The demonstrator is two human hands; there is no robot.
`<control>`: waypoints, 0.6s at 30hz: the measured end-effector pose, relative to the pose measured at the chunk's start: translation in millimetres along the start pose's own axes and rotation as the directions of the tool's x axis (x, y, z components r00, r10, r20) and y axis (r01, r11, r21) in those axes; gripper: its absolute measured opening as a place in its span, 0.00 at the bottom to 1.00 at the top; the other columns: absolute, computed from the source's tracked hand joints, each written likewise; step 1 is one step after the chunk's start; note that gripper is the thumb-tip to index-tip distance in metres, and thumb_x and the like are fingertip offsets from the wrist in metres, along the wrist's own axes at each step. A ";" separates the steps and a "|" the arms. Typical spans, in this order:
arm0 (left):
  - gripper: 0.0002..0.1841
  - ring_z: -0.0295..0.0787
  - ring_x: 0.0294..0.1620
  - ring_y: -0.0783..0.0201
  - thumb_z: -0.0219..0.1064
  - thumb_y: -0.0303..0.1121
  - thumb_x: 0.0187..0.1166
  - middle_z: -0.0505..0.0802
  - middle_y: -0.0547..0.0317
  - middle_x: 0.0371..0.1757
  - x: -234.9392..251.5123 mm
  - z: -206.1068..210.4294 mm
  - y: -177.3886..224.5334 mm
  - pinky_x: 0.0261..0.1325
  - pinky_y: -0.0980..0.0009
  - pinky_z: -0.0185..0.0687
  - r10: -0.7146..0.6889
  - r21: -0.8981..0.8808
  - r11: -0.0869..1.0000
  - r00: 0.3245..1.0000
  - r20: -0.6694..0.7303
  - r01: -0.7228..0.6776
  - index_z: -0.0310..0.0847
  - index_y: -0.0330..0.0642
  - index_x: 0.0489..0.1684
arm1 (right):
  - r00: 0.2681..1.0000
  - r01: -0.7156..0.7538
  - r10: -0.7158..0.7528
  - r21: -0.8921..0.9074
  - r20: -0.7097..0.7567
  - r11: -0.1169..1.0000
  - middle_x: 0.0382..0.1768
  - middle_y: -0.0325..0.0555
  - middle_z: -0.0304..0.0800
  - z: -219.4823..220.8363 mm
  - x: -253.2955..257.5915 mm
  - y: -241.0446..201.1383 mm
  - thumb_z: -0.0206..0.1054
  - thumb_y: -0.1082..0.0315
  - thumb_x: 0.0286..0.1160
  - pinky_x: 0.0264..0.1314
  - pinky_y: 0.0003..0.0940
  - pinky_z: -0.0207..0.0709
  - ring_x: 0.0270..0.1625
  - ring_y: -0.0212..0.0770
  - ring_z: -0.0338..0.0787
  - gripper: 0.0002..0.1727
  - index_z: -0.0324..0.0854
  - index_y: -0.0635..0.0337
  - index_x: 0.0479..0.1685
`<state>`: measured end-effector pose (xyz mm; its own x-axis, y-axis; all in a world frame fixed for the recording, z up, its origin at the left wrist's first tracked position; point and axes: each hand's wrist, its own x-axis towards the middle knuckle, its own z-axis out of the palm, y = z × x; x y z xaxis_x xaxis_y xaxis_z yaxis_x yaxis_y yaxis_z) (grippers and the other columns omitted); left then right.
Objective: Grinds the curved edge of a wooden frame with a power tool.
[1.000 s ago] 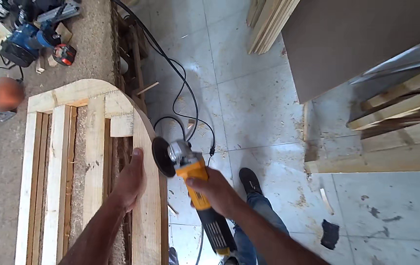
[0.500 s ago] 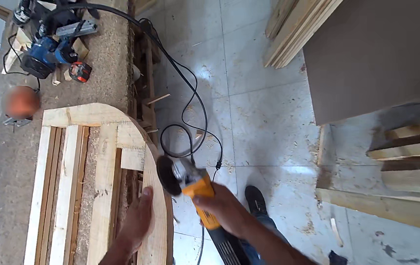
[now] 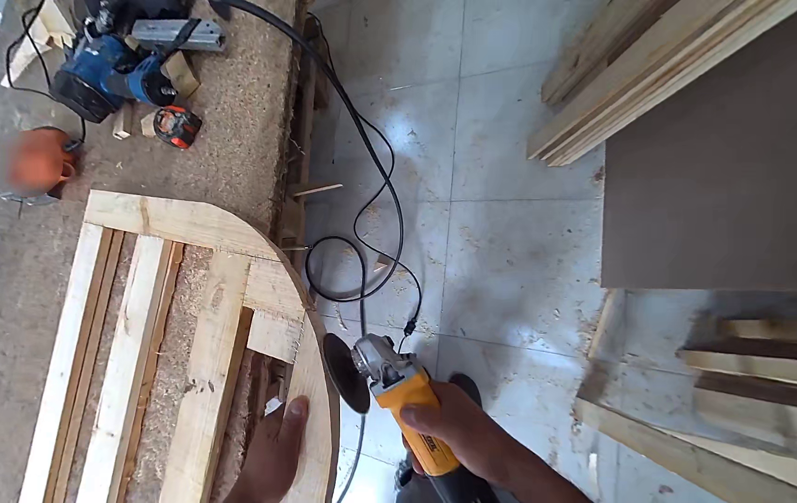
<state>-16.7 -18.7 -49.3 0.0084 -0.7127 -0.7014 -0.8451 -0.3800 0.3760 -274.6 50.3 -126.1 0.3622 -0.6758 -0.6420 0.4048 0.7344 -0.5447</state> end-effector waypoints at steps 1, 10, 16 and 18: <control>0.41 0.90 0.39 0.69 0.41 0.68 0.83 0.92 0.57 0.37 0.7 -0.8 -0.3 0.50 0.62 0.88 -0.003 -0.001 1.000 1.000 0.007 0.003 0.85 0.35 0.51 | 1.000 0.004 -0.004 0.007 0.005 1.000 0.37 0.48 0.92 1.1 3.9 -6.2 0.72 0.43 0.64 0.36 0.48 0.93 0.33 0.48 0.95 0.32 0.76 0.58 0.59; 0.49 0.91 0.39 0.69 0.39 0.78 0.75 0.93 0.59 0.36 3.8 -2.8 -8.1 0.50 0.60 0.89 0.007 -0.027 1.000 0.999 0.033 -0.006 0.86 0.36 0.52 | 0.998 -0.055 0.055 0.044 -0.011 0.998 0.36 0.51 0.93 8.1 3.4 -3.7 0.77 0.38 0.56 0.36 0.50 0.93 0.32 0.51 0.96 0.37 0.78 0.57 0.57; 0.55 0.92 0.37 0.72 0.37 0.84 0.71 0.94 0.60 0.35 6.6 -3.2 -9.4 0.48 0.63 0.90 0.036 -0.015 0.999 0.999 0.022 -0.035 0.87 0.35 0.50 | 0.999 -0.049 0.049 0.048 -0.004 0.998 0.37 0.49 0.93 7.4 16.6 -18.4 0.77 0.38 0.57 0.36 0.49 0.93 0.33 0.49 0.96 0.37 0.77 0.58 0.58; 0.56 0.91 0.36 0.75 0.37 0.86 0.68 0.93 0.63 0.34 4.1 -2.3 -9.9 0.45 0.68 0.91 0.030 -0.029 0.999 1.000 0.010 -0.029 0.86 0.36 0.49 | 0.994 -0.113 0.113 0.056 0.003 0.992 0.36 0.50 0.93 5.5 5.6 -7.4 0.79 0.34 0.49 0.35 0.49 0.93 0.32 0.50 0.95 0.41 0.79 0.56 0.57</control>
<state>-7.1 -19.2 -54.5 -0.0222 -0.7176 -0.6961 -0.8292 -0.3757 0.4138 -270.9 40.8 -122.7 0.4082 -0.5884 -0.6980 0.4074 0.8016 -0.4375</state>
